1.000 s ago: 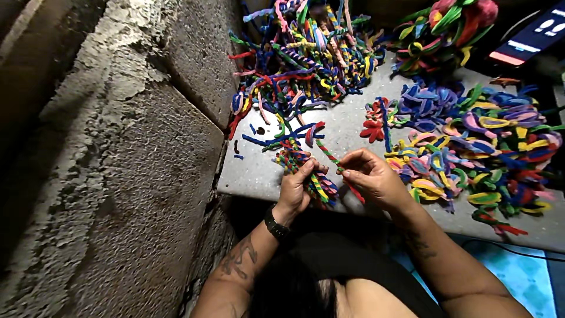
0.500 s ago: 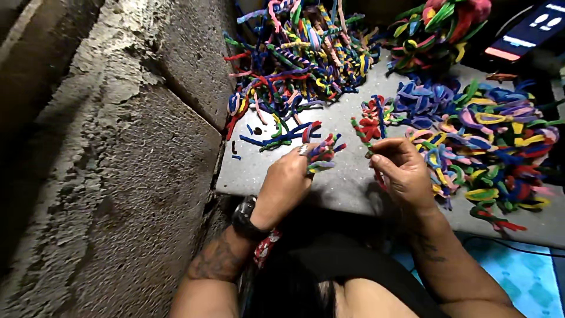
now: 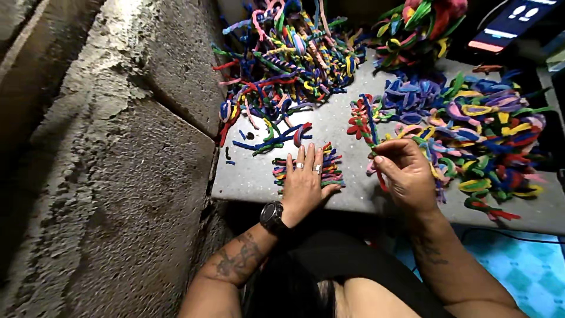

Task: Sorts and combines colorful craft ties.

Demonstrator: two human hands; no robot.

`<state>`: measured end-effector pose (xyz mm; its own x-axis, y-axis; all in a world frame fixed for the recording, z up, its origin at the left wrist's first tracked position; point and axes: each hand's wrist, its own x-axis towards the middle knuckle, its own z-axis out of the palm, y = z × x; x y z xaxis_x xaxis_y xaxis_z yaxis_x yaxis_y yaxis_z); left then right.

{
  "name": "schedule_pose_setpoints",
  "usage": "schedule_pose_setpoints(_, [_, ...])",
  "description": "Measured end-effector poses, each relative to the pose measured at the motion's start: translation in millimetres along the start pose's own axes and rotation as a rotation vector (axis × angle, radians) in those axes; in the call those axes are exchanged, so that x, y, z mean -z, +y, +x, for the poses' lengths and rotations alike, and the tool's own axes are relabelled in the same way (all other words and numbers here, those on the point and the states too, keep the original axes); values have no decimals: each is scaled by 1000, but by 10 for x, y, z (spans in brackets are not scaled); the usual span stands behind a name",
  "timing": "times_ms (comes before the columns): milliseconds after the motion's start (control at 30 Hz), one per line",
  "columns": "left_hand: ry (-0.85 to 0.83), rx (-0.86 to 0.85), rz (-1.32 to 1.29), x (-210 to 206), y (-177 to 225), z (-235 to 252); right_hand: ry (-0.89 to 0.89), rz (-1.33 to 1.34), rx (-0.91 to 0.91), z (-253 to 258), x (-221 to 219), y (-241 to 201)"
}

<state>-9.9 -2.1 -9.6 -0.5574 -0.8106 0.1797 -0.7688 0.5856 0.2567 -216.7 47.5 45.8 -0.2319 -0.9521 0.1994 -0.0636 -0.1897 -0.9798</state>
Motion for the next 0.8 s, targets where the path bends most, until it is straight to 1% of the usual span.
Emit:
schedule_pose_setpoints(67, [51, -36, -56, 102, 31, -16, -20, 5, 7, -10, -66, -1])
schedule_pose_setpoints(167, [132, -102, -126, 369, 3, -47, -48, -4, 32, -31, -91, -13])
schedule_pose_setpoints(233, [168, -94, -223, 491, -78, -65, -62, 9, 18, -26, -85, -3])
schedule_pose_setpoints(267, [180, -75, -316, 531, -108, -67, -74, 43, -6, -19, -83, 3])
schedule_pose_setpoints(333, [148, 8, -617, 598, -105, -60, -120, 176, -94, -17, -117, 0])
schedule_pose_setpoints(433, [-24, 166, -1242, 712, -22, 10, -224, 358, -236, -48, -260, -45])
schedule_pose_setpoints(467, [-50, 193, -1389, 727, -9, 47, -251, 381, -260, -56, -315, -61])
schedule_pose_setpoints(500, [-40, 200, -1492, 727, -15, 83, -272, 401, -269, -61, -361, -71])
schedule_pose_setpoints(567, [17, 203, -1593, 748, -52, 126, -307, 440, -272, -63, -398, -82])
schedule_pose_setpoints(700, [97, 242, -1662, 816, -142, 130, -406, 566, -377, -56, -320, -104])
schedule_pose_setpoints(800, [133, 260, -1690, 787, -150, 103, -429, 585, -429, -65, -296, -108])
